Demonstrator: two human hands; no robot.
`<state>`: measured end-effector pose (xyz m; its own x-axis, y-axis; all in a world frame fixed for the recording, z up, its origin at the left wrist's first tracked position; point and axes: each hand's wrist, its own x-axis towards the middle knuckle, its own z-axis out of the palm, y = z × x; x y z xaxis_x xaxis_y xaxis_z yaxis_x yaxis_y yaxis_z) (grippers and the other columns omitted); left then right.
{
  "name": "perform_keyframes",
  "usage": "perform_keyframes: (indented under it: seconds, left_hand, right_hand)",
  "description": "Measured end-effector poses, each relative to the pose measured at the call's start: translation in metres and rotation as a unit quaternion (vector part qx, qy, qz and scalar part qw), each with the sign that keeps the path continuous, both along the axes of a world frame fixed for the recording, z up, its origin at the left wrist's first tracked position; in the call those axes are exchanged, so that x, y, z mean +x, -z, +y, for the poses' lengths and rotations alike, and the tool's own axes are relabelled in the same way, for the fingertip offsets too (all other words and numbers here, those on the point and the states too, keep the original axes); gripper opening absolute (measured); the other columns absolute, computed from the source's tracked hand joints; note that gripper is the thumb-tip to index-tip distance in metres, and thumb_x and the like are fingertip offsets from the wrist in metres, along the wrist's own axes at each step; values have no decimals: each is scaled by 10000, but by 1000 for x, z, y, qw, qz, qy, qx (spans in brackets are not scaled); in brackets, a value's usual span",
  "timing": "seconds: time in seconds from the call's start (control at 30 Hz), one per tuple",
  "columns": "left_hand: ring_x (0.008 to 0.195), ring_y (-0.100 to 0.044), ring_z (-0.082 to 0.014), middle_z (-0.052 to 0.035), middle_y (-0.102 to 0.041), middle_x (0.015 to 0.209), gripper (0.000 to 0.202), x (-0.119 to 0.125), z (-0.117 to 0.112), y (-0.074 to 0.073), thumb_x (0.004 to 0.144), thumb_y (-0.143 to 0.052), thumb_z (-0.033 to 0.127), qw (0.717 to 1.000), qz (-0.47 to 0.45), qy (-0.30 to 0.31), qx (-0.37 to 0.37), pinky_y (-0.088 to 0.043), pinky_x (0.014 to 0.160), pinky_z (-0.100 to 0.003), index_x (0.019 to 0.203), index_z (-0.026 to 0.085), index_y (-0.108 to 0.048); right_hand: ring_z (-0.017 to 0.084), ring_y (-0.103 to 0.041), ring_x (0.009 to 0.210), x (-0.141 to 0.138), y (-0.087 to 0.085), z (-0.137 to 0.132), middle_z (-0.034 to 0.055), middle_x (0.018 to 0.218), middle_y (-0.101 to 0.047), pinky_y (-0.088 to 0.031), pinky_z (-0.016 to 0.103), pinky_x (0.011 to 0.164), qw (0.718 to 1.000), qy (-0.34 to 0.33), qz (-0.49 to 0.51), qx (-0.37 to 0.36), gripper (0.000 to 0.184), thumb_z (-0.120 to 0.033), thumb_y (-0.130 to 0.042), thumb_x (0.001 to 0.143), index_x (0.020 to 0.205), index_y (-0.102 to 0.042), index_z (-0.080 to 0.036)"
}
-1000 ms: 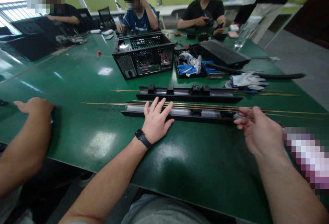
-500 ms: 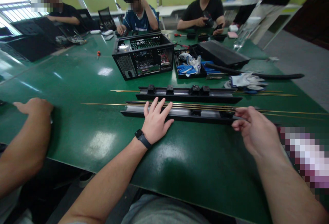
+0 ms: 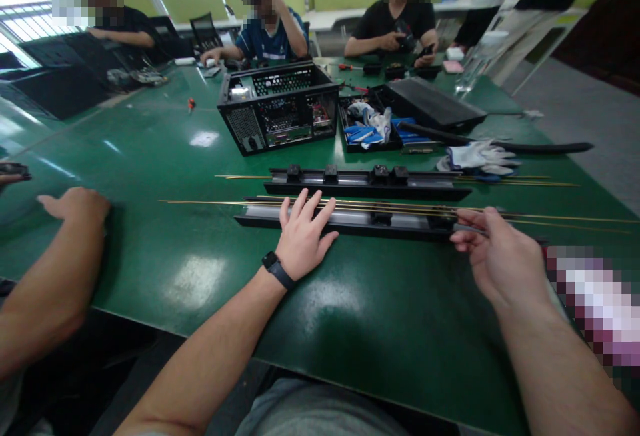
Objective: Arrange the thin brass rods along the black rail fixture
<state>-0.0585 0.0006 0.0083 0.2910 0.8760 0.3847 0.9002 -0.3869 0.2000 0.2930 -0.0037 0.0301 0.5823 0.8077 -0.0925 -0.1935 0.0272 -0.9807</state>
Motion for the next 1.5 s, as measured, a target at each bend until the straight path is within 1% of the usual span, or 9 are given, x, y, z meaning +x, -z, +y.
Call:
perform_keyframes:
  seconds: [0.27,0.4,0.5,0.63,0.8,0.9,1.13,1.3,1.5]
  left_hand:
    - [1836,-459,-475,-178,-604,1895,649,0,0,-1,1123,-808,346,1000,-1,-2,-5,-296,1499,-784,1762,308,-702]
    - [1837,-457,-477,-187,-600,1896,657,0,0,-1,1126,-808,354,1000,-1,1,-10,-302,1497,-783,1771,297,-695]
    - [1834,-463,-479,-194,-599,1895,654,0,0,-1,1127,-808,353,1000,-3,1,-10,-305,1494,-788,1769,288,-699]
    - [1834,-465,-474,-186,-602,1894,651,0,0,-1,1124,-810,344,1000,-3,-2,-7,-300,1499,-782,1764,299,-704]
    - [1836,-460,-476,-186,-599,1897,653,1,0,-1,1125,-808,350,1000,-3,-3,-8,-296,1501,-779,1767,297,-702]
    - [1833,-466,-471,-184,-602,1894,655,1,-1,-1,1125,-806,353,1000,-3,-2,-7,-294,1503,-777,1769,299,-698]
    - [1838,-460,-474,-195,-598,1895,658,1,-1,-2,1123,-804,336,1000,-4,-1,-9,-292,1500,-790,1771,292,-695]
    - [1836,-463,-476,-191,-596,1898,655,1,-1,-3,1124,-802,343,1000,-1,-3,-13,-285,1505,-786,1769,302,-699]
    - [1840,-454,-479,-192,-595,1898,650,1,-1,-3,1123,-804,344,1000,-2,-4,-15,-284,1502,-792,1763,292,-704]
  right_hand:
    - [102,-688,571,0,-8,1,105,1041,-835,-502,193,472,999,25,9,-20,263,-355,-783,1111,952,-810,-148]
    - [100,-670,550,0,-9,2,95,1012,-818,-496,191,461,999,28,6,-28,282,-401,-816,1097,958,-785,-157]
    - [104,-668,544,4,-7,3,57,988,-785,-500,194,455,999,40,-3,-24,283,-429,-868,1067,976,-762,-183]
    - [106,-661,528,8,-4,3,22,940,-750,-495,200,451,998,57,-11,-9,243,-405,-835,1067,973,-752,-197]
    - [113,-681,570,2,1,-1,78,985,-808,-504,201,479,999,-14,-28,-4,380,-541,-927,970,976,-829,-174]
    - [113,-688,595,-1,2,-2,93,1028,-840,-506,194,488,999,-19,-34,0,409,-561,-983,923,957,-835,-182]
    - [114,-714,625,-1,-2,-2,134,1099,-855,-525,189,498,1000,-14,-6,-6,325,-446,-959,999,956,-836,-148]
    - [106,-707,607,-1,-6,-1,118,1071,-847,-529,187,496,1000,-1,7,-16,263,-376,-888,1054,941,-826,-146]
    - [105,-702,592,3,-5,1,118,1071,-838,-514,189,484,1000,16,16,-14,283,-383,-911,1044,957,-799,-139]
